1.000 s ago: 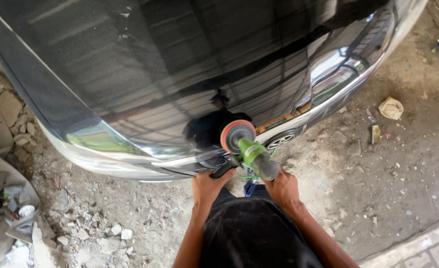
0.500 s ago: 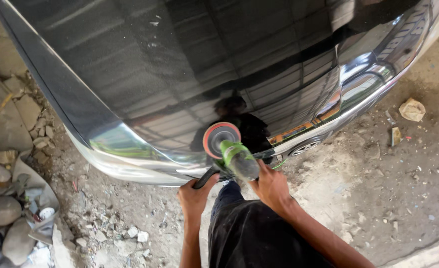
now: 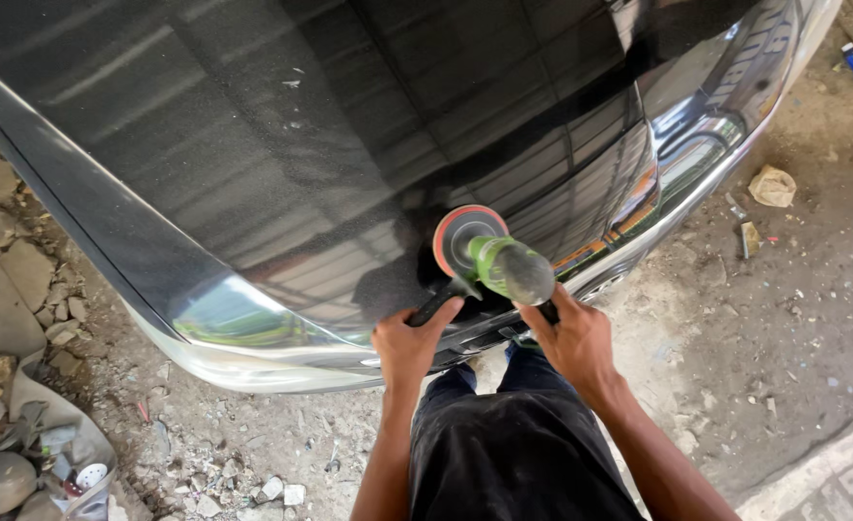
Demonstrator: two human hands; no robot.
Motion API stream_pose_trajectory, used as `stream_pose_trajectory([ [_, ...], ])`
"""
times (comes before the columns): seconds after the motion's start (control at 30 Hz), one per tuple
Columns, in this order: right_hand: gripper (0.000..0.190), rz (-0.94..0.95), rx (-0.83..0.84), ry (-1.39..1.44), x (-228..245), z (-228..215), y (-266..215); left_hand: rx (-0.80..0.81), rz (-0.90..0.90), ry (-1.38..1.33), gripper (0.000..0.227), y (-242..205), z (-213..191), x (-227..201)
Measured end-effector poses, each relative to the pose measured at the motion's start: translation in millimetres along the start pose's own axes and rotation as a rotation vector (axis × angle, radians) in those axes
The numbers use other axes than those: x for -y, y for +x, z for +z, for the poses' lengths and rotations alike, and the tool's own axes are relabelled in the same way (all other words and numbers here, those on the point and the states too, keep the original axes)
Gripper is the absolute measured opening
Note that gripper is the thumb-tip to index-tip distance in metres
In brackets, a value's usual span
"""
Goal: The person polishes the hood and front grille area of a black car using a power polisher.
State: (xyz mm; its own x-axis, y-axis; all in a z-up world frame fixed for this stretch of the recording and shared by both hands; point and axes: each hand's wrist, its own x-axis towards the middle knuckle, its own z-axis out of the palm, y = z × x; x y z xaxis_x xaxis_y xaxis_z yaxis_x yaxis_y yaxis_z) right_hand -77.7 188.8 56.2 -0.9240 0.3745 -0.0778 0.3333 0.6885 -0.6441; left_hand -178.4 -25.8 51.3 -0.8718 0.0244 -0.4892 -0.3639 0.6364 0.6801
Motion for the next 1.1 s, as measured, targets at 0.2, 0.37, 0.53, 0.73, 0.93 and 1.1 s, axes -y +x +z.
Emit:
stream_pose_trajectory([
  [0.2,0.047,-0.27,-0.085,-0.022,45.0,19.7,14.6,-0.17,-0.144,-0.02,0.064,0.2,-38.4,32.8],
  [0.37,0.049,-0.132,0.027,0.0,39.7,-0.7,33.5,-0.173,-0.142,0.013,0.066,5.9,-30.1,-1.1],
  [0.53,0.039,-0.028,-0.011,0.023,1.2,-23.8,42.2,-0.063,0.0,0.027,0.063,17.9,1.3,-52.4],
  [0.73,0.052,-0.06,-0.032,-0.027,-10.3,-8.9,25.3,-0.109,0.063,0.002,0.065,7.7,1.2,-34.1],
  [0.93,0.048,-0.201,0.069,0.074,-6.2,39.6,-26.5,-0.068,-0.167,0.025,0.059,-22.1,-18.4,53.1],
  [1.1,0.058,-0.178,0.16,0.091,-14.5,48.9,-51.7,-0.076,-0.216,0.073,0.064,-49.2,-19.1,80.7],
])
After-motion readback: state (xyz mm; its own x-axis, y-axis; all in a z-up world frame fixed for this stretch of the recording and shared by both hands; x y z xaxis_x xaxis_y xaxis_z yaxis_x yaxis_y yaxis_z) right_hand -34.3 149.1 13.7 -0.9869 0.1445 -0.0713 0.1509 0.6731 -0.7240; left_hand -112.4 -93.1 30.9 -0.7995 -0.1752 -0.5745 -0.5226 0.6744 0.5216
